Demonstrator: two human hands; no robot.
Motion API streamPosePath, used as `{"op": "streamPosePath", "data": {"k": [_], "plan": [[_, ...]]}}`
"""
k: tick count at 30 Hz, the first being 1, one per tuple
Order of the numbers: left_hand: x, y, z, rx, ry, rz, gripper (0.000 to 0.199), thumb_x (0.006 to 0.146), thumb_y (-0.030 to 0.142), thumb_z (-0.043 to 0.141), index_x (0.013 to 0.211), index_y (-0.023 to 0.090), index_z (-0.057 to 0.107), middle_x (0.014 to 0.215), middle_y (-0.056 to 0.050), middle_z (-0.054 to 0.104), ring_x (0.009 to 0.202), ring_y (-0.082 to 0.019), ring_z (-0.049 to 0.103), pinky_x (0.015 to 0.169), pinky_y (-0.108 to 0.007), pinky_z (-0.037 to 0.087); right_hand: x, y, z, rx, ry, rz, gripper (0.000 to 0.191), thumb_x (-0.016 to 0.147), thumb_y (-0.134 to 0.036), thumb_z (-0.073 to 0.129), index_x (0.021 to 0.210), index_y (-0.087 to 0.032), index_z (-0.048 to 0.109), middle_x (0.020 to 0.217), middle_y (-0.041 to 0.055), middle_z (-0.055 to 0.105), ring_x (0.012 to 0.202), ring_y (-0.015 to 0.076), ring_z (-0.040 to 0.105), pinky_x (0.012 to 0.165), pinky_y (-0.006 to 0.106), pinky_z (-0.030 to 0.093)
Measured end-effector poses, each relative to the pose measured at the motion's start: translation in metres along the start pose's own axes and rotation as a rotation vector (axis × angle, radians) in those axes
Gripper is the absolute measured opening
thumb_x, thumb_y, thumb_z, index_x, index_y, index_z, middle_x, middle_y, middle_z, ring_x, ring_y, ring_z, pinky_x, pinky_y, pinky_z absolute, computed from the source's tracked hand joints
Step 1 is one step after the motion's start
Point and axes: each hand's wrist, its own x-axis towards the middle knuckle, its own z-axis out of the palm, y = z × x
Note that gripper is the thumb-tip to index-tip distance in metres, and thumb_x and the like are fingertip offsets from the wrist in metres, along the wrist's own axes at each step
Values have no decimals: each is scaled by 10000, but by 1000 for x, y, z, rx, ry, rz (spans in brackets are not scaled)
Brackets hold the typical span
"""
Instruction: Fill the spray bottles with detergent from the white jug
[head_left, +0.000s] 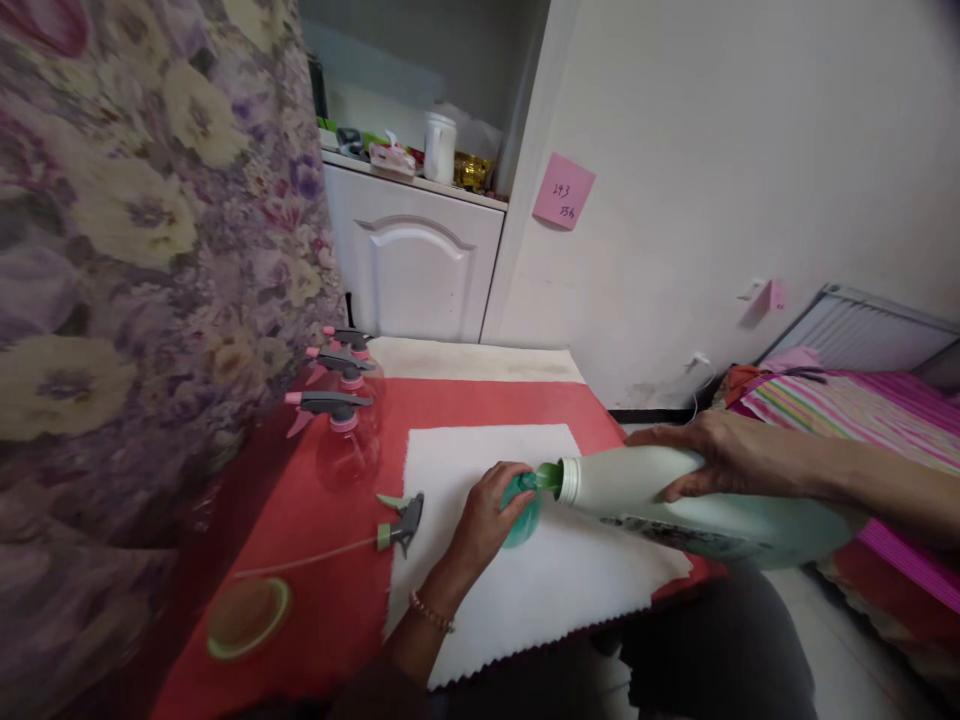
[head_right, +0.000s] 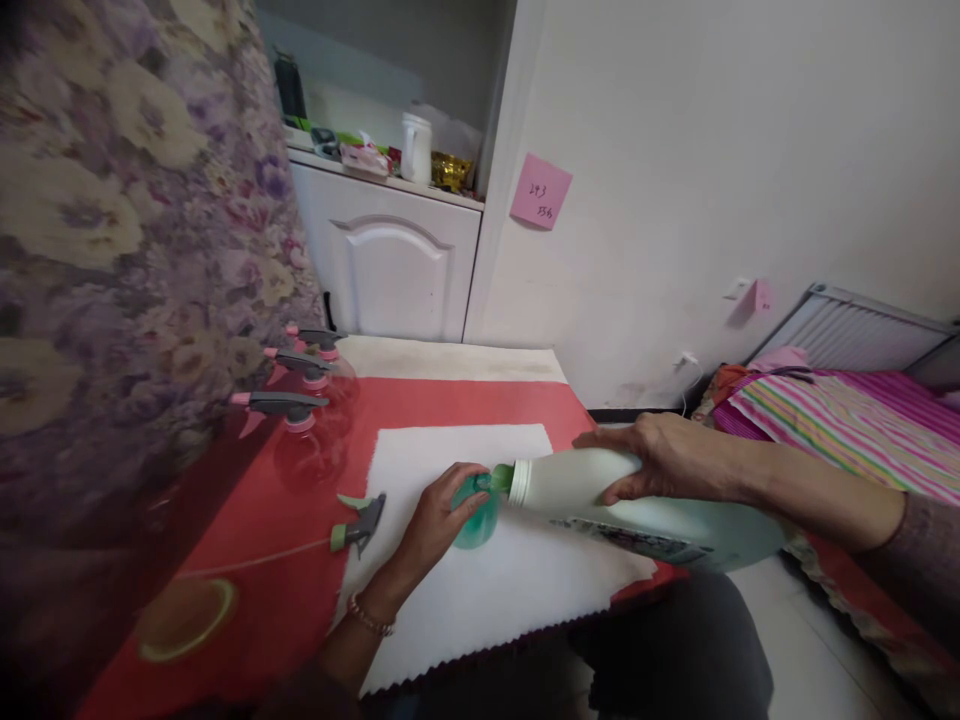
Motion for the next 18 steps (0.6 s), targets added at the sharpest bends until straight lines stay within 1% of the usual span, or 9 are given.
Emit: {"op": "streamPosePath", "data": {"k": [7, 15, 18], "plan": [[0, -3, 1, 8, 3, 14, 197, 866, 215, 587, 1062, 230, 606, 1040, -43, 650, 1009, -202, 598, 901, -334, 448, 1, 3, 1, -31, -1, -5, 682, 835, -620, 557, 1355, -180, 516, 700, 37, 629, 593, 165, 575, 544, 245, 379], [0, -1, 1, 9, 2, 11, 189, 868, 228, 589, 1056, 231, 615, 1050, -49, 651, 1016, -205, 603, 908, -336, 450, 0, 1, 0, -19, 1, 6, 672, 832, -627, 557, 1364, -220, 508, 707, 26, 619, 601, 168, 572, 537, 245, 382], [0, -1, 1, 6, 9, 15, 195, 865, 226, 591, 1057, 235, 618, 1042, -47, 655, 1009, -205, 605, 902, -335, 454, 0, 2, 0, -17, -4, 7, 673, 833, -625, 555, 1363, -212, 511, 707, 30, 626, 601, 168, 581, 534, 244, 376]]}}
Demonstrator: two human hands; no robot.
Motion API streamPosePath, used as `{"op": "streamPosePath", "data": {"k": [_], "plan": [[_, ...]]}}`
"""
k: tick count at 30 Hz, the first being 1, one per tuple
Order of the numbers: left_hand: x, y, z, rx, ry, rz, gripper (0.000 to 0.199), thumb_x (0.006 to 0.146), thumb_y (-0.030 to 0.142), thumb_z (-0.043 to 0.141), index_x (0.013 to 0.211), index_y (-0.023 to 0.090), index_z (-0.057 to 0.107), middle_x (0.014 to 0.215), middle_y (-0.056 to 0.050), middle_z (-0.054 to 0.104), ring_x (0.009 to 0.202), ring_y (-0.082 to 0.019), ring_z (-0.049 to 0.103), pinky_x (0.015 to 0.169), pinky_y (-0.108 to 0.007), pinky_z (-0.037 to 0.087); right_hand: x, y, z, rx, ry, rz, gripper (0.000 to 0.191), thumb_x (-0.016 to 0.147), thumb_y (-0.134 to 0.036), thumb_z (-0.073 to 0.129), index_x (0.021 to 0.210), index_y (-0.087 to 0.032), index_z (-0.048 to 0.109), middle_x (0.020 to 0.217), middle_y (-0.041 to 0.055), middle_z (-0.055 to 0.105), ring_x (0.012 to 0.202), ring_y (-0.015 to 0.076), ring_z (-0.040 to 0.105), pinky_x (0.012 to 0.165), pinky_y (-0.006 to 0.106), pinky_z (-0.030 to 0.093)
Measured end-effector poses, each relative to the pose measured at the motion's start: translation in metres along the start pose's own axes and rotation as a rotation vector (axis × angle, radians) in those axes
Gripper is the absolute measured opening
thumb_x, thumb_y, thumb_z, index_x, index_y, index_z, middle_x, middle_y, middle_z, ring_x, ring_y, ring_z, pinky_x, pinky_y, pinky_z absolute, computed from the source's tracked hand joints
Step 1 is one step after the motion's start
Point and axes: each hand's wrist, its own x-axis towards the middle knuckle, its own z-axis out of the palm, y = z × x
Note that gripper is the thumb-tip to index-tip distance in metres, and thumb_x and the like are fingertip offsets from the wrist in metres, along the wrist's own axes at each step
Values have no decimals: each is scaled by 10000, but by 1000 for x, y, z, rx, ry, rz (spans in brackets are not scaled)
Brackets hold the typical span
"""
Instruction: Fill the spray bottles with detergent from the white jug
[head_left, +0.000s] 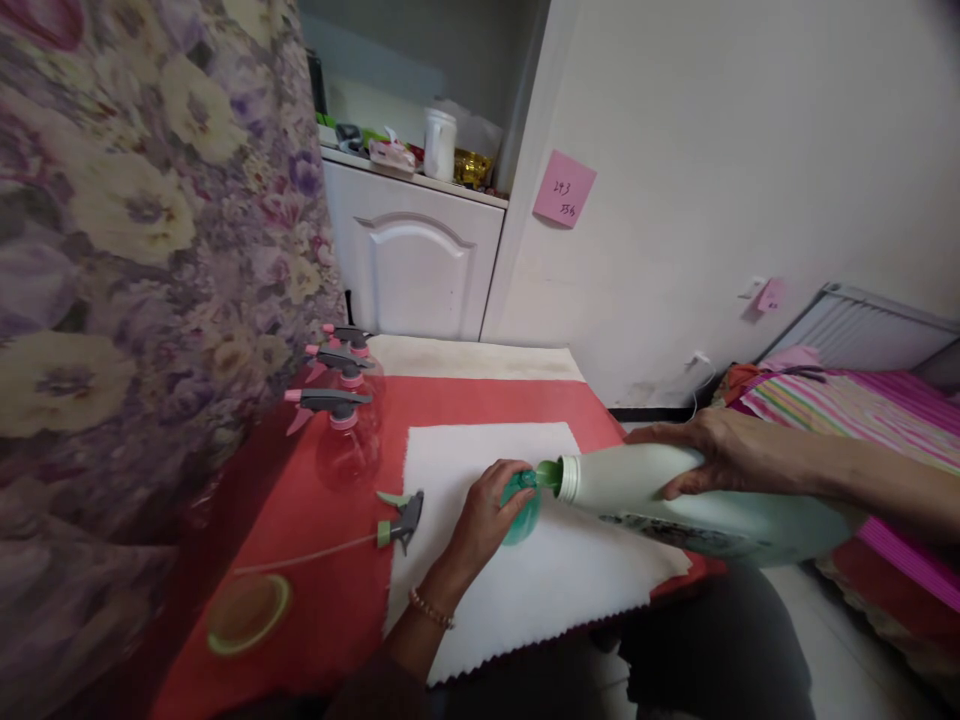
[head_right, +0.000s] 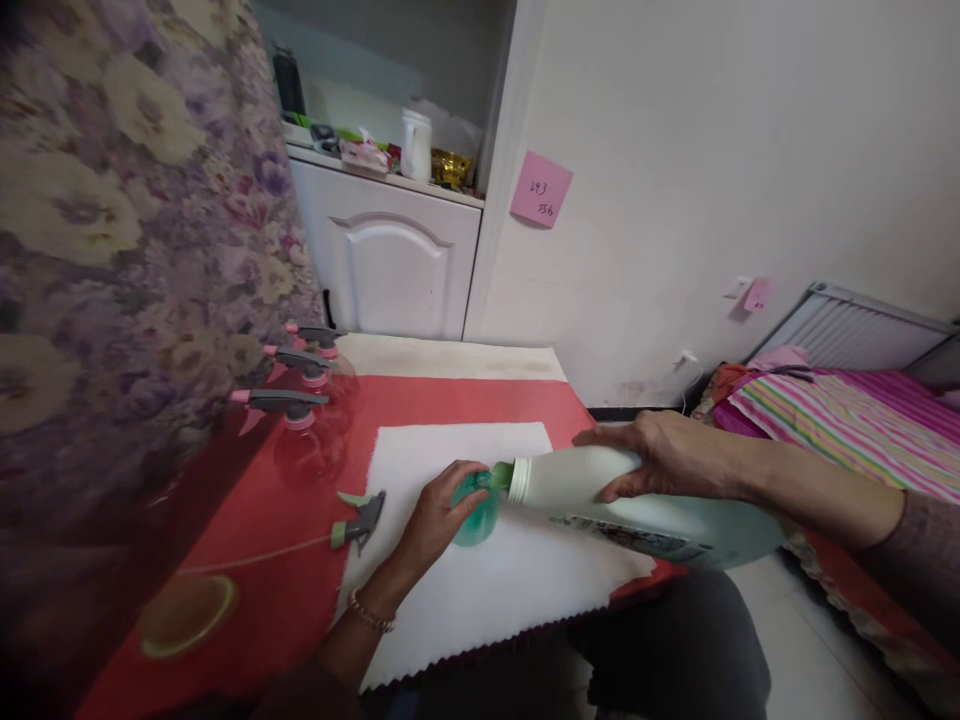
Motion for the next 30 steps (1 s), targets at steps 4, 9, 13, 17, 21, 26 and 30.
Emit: {"op": "streamPosePath", "data": {"k": [4, 9, 13, 17, 21, 26, 30], "plan": [[0, -3, 0, -2, -1, 1, 204, 860, 220, 594, 1062, 232, 615, 1046, -46, 655, 1012, -205, 605, 904, -337, 453, 0, 0, -1, -4, -4, 1, 680, 833, -627, 553, 1355, -194, 515, 680, 24, 603, 579, 161, 557, 520, 240, 365], [0, -3, 1, 6, -5, 4, 205, 861, 214, 593, 1064, 229, 616, 1045, -44, 654, 1011, -202, 605, 903, -331, 450, 0, -1, -1, 20, -5, -1, 668, 834, -613, 560, 1350, -190, 518, 705, 29, 620, 593, 160, 553, 532, 240, 368], [0, -1, 0, 0, -10, 2, 203, 864, 227, 586, 1066, 235, 615, 1053, -47, 653, 1016, -208, 602, 910, -343, 454, 1, 2, 1, 1, -9, -7, 663, 834, -624, 552, 1352, -213, 510, 702, 20, 611, 591, 161, 553, 539, 244, 369], [0, -1, 0, 4, -11, 9, 204, 869, 230, 586, 1071, 238, 613, 1048, -45, 651, 1015, -207, 600, 907, -340, 454, 1, 5, 2, -1, -4, -14, 675, 831, -620, 561, 1359, -203, 503, 699, 23, 618, 585, 159, 556, 538, 245, 362], [0, -3, 0, 9, -9, 7, 207, 866, 220, 595, 1072, 240, 610, 1051, -39, 649, 1018, -201, 603, 907, -327, 451, 1, 1, 1, -11, -1, -8, 671, 837, -617, 555, 1361, -200, 505, 699, 28, 625, 581, 161, 558, 544, 249, 366], [0, -3, 0, -2, -11, 12, 208, 871, 220, 584, 1078, 235, 607, 1049, -38, 647, 1014, -196, 601, 904, -318, 449, 0, -1, 0, -10, -5, 2, 675, 837, -623, 552, 1360, -200, 505, 730, 42, 638, 624, 178, 591, 556, 251, 383], [0, -1, -1, -12, -11, 5, 218, 859, 206, 591, 1075, 229, 609, 1056, -40, 647, 1022, -197, 599, 912, -320, 445, 0, 2, 0, -5, -5, -1, 681, 836, -625, 553, 1371, -208, 493, 726, 32, 633, 620, 174, 592, 554, 249, 387]]}}
